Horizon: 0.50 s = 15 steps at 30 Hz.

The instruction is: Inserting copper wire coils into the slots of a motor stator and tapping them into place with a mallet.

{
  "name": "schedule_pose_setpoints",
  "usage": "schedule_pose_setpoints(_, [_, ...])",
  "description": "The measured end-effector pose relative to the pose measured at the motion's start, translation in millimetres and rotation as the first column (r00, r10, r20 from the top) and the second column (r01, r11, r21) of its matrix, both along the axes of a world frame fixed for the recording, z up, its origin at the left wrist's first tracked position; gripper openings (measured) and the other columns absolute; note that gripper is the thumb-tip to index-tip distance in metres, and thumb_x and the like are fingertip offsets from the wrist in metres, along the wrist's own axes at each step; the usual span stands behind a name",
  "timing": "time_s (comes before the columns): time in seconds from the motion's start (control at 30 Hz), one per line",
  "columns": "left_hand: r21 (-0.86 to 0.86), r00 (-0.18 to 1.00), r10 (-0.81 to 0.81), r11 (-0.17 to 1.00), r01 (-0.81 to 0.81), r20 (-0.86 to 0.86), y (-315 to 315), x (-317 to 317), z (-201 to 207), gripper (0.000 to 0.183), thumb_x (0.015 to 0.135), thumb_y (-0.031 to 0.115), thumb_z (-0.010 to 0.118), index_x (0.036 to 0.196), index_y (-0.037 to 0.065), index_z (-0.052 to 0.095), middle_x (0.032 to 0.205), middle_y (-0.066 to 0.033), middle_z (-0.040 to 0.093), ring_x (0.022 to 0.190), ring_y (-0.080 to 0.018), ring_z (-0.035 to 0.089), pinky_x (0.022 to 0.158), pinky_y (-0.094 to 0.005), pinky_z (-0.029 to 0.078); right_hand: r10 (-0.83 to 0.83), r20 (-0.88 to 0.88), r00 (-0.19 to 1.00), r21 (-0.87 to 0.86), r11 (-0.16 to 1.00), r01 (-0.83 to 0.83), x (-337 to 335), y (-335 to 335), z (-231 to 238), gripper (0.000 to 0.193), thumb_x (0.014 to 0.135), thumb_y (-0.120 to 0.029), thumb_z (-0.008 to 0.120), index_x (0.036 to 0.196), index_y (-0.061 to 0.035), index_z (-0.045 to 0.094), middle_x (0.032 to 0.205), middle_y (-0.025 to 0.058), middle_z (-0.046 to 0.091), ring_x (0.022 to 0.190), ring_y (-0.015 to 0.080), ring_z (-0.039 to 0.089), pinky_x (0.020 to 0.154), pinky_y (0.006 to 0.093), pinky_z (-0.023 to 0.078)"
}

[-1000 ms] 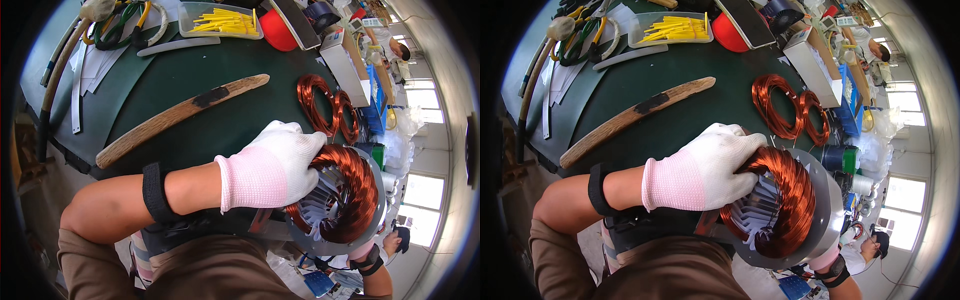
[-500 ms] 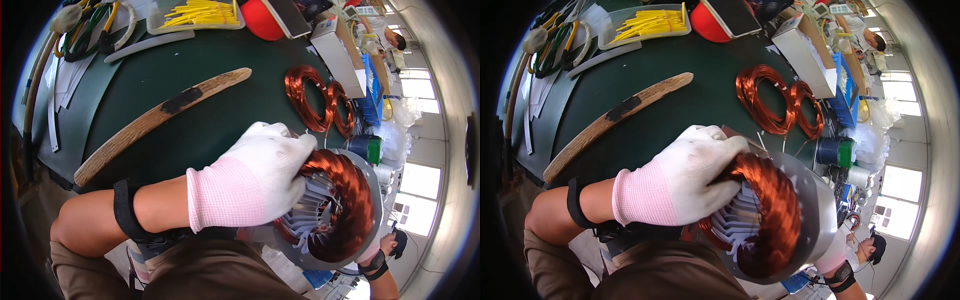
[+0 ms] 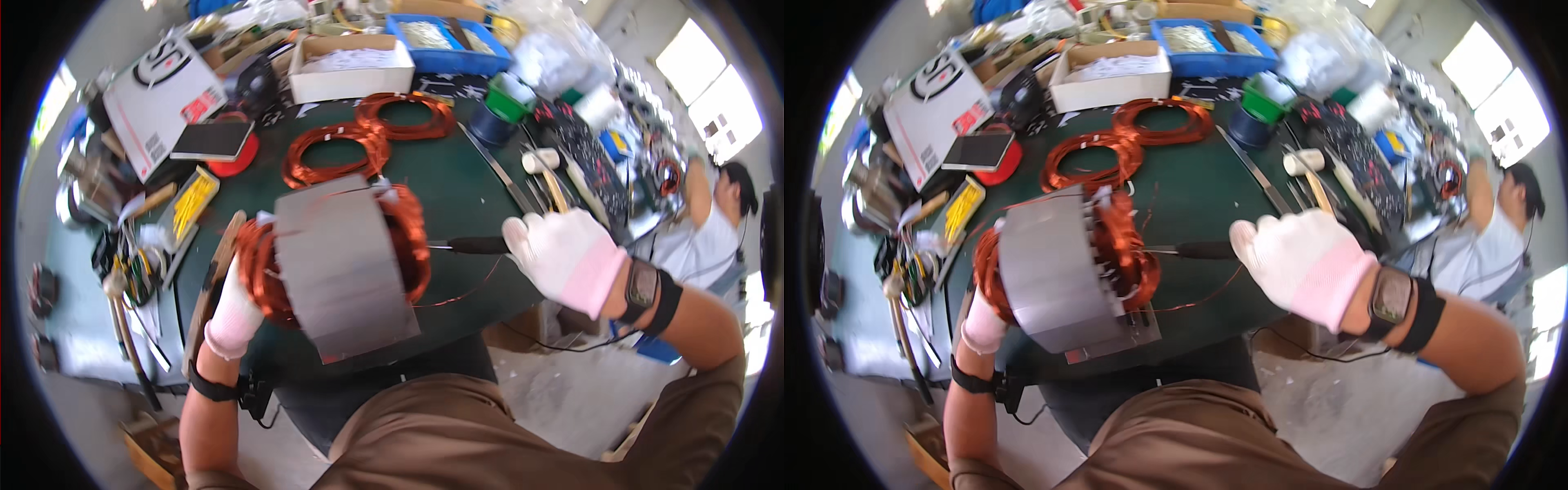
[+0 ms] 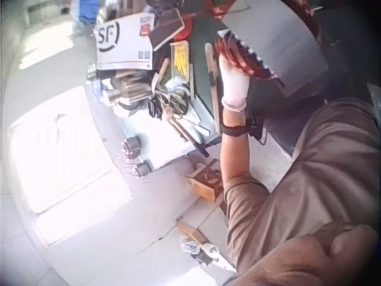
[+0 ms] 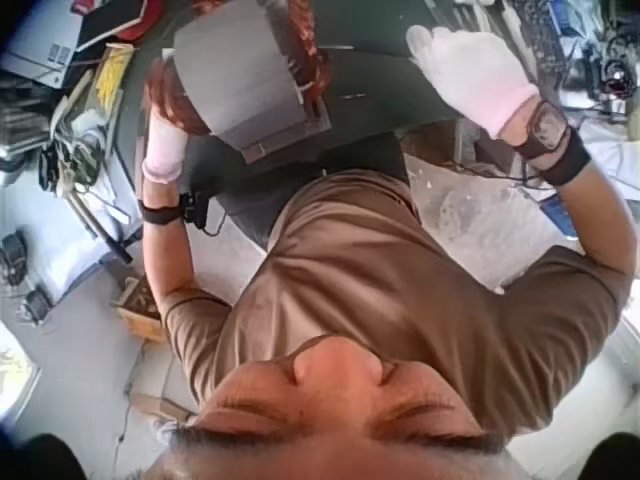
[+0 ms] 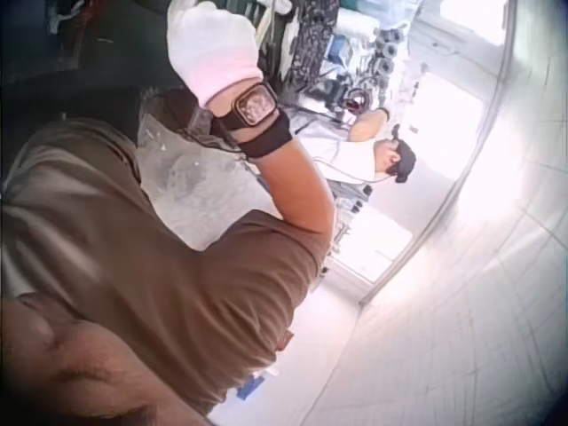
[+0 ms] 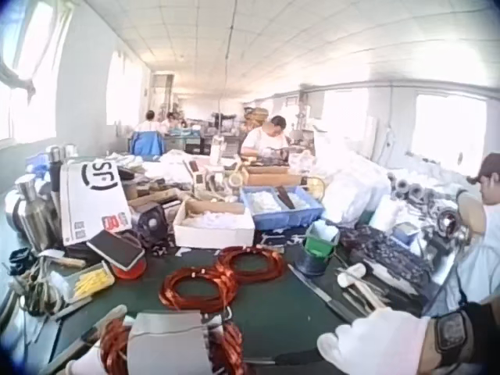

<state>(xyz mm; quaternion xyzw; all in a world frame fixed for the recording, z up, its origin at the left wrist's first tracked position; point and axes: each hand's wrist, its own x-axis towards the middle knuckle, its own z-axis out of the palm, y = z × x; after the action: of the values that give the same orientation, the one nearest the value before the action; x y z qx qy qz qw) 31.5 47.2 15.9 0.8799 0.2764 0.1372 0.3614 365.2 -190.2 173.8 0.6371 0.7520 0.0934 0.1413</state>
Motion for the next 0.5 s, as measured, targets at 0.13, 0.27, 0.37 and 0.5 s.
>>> schedule_pose_setpoints(0.13, [0.059, 0.995, -0.062, 0.997, 0.057, 0.076, -7.6, -7.2, 19.3, 0.061, 0.102, 0.025, 0.063, 0.156, 0.007, 0.043, 0.157, -0.0119, 0.049, 0.143, -0.0287, 0.048, 0.123, -0.04, 0.033, -0.109, -0.142, 0.984, 0.164, 0.977, 0.132, 43.7, -18.6, -28.7, 0.031, 0.089, -0.022, 0.073, 0.11, -0.0036, 0.061, 0.105, 0.0178, 0.065, 0.101, 0.0321, 0.068, 0.082, 0.0452, 0.056])
schedule_pose_setpoints(0.27, [-0.558, 0.964, 0.088, 0.827, 0.069, 0.25, -33.2, -0.3, 48.2, 0.067, 0.105, 0.022, 0.06, 0.163, 0.006, 0.03, 0.161, -0.0135, 0.044, 0.146, -0.0283, 0.047, 0.122, -0.0439, 0.037, 0.078, -0.795, 0.601, 0.317, 0.899, 0.303, -1.0, 11.9, -60.0, 0.052, 0.086, -0.028, 0.076, 0.128, -0.0009, 0.06, 0.119, 0.0222, 0.063, 0.112, 0.0393, 0.063, 0.099, 0.0455, 0.053])
schedule_pose_setpoints(0.37, [-0.654, 0.957, 0.145, 0.755, 0.056, 0.249, -36.8, 6.3, 43.3, 0.065, 0.106, 0.022, 0.058, 0.163, 0.006, 0.03, 0.161, -0.0137, 0.044, 0.145, -0.0282, 0.047, 0.121, -0.044, 0.038, -0.061, -0.944, 0.326, 0.052, 0.944, 0.326, -32.7, 56.7, -89.1, 0.055, 0.085, -0.028, 0.077, 0.128, 0.0022, 0.06, 0.115, 0.0207, 0.062, 0.113, 0.0402, 0.062, 0.096, 0.0425, 0.052])
schedule_pose_setpoints(0.5, [-0.778, 0.925, 0.261, 0.626, 0.055, 0.276, -42.5, 5.5, 27.2, 0.064, 0.107, 0.023, 0.057, 0.162, 0.006, 0.03, 0.161, -0.0139, 0.044, 0.145, -0.028, 0.047, 0.121, -0.0441, 0.039, -0.028, -0.982, 0.187, 0.033, 0.948, 0.317, -44.7, 76.9, -121.5, 0.04, 0.085, -0.02, 0.073, 0.115, 0.0033, 0.061, 0.105, 0.0207, 0.059, 0.103, 0.0398, 0.061, 0.09, 0.0451, 0.052])
